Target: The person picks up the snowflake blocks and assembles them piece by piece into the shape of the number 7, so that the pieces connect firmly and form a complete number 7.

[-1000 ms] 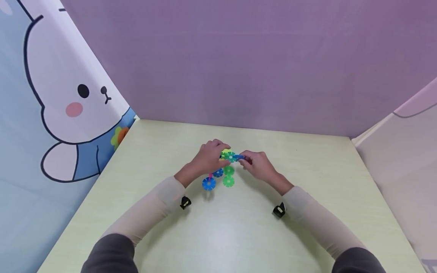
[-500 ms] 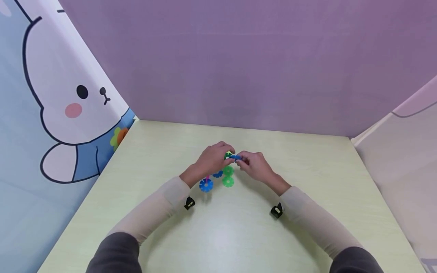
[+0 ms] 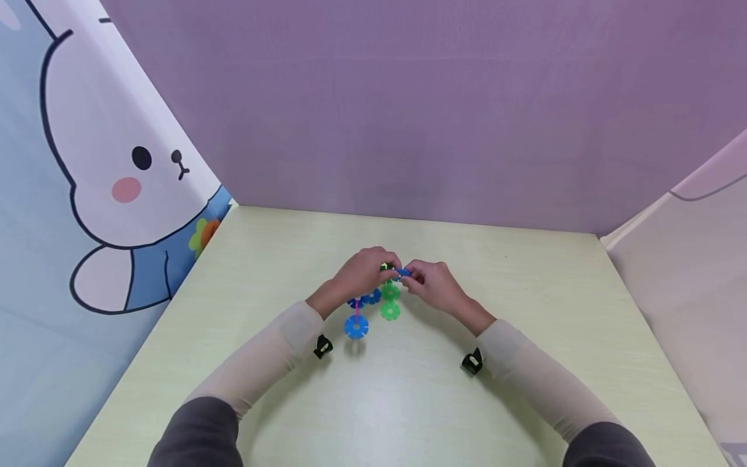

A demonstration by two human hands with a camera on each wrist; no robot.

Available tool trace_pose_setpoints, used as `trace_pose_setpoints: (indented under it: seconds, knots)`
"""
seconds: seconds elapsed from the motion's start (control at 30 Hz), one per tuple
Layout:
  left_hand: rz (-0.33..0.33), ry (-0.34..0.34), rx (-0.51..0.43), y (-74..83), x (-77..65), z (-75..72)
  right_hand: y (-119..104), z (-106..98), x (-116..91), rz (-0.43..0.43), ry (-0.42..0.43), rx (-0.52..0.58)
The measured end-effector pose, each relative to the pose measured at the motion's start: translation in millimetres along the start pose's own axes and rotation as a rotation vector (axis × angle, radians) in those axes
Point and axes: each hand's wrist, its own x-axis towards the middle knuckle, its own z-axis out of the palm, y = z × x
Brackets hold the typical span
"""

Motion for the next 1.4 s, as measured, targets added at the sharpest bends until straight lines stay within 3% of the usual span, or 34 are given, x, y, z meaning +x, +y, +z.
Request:
trace_pose_setpoints:
  seconds: [0.23,0.47,1.1,1.4]
  knots:
    - [-0.044,-0.011,-0.068,-8.6,-3.8,-6.8,0,-5,4,0.01,-0.047,0.001]
    - [-0.092,0.004,-0.095,-20.5,-10.7,-11.4,4,-8,9,0.026,-0.072,-0.07]
    - [-0.105,-0.004,-0.09,-33.1,-27.5,-11.3,21,8,37,0.213,-0.212,-0.188]
    - [-0.096,-0.008,-0.086,-37.6,-27.5,-9.2,24,13,43,0.228,-0.245,-0.262]
